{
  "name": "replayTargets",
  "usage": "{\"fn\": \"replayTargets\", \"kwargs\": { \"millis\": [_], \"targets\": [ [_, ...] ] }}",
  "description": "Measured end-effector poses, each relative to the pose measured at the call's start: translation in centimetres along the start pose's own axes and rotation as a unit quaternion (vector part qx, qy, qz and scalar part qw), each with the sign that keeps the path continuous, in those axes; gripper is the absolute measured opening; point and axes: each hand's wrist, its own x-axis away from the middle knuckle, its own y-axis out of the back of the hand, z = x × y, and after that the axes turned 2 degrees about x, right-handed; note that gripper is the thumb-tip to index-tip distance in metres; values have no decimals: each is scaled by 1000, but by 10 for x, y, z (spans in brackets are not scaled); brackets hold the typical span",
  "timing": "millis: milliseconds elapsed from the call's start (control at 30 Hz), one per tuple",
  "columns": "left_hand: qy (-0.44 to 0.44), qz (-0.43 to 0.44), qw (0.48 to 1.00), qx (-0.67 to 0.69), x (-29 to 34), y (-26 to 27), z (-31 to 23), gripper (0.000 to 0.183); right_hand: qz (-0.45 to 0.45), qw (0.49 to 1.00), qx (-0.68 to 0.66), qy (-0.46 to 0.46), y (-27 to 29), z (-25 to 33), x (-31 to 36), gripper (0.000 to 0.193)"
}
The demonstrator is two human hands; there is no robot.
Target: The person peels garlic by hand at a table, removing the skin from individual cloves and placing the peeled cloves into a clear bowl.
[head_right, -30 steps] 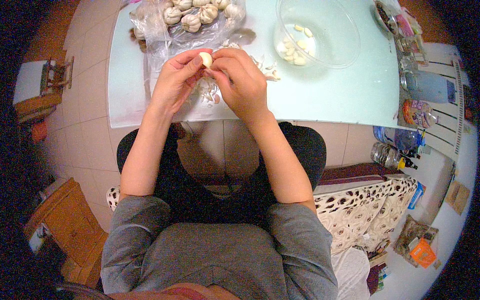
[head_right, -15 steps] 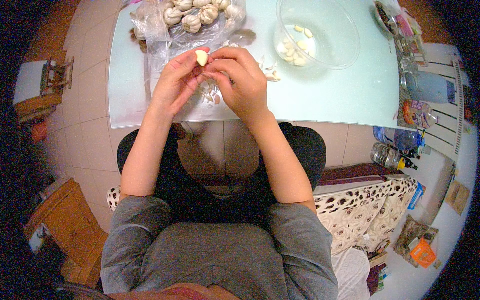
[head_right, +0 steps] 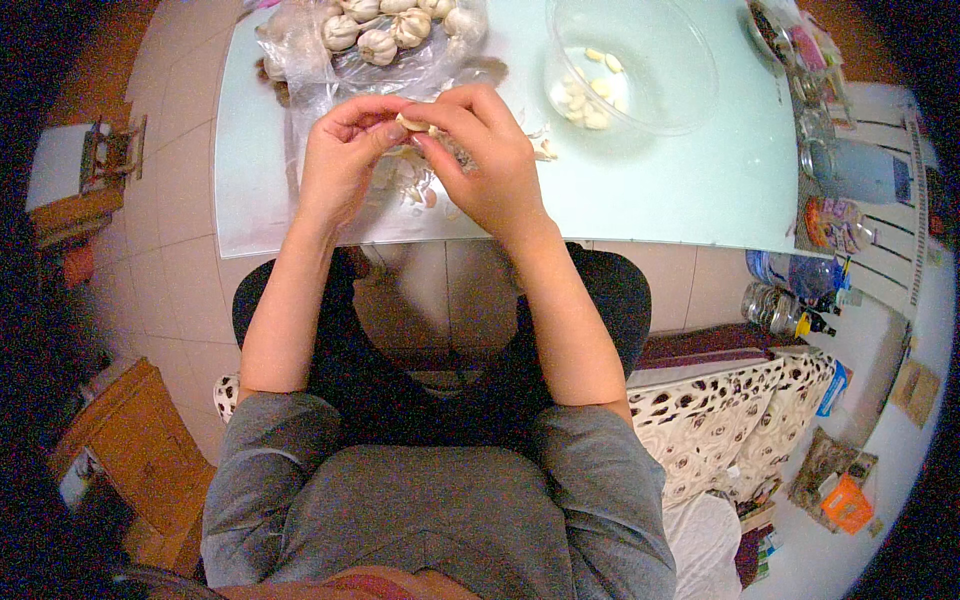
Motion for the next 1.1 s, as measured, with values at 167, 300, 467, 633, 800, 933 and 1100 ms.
{"fn": "replayTargets", "kwargs": {
  "millis": [167,300,467,633,800,933,1100],
  "targets": [
    [15,10,999,-31,1,-2,-4,22,-25,998,50,38,0,3,1,21],
    [31,29,998,-43,2,-2,-6,24,-52,993,71,79,0,3,2,17],
    [4,38,999,-34,2,-4,-4,23,-82,992,54,80,-3,4,3,18],
    [-8,41,999,-27,2,0,-1,22,-80,992,68,69,-3,6,1,19],
    [1,49,998,-33,1,-2,-3,23,-69,990,78,97,-1,2,3,19],
    [-1,43,998,-44,1,-3,-3,24,-64,989,90,101,-1,1,5,18],
    [-2,40,998,-40,1,-2,-2,23,-85,989,90,78,-3,6,2,17]
  ]
}}
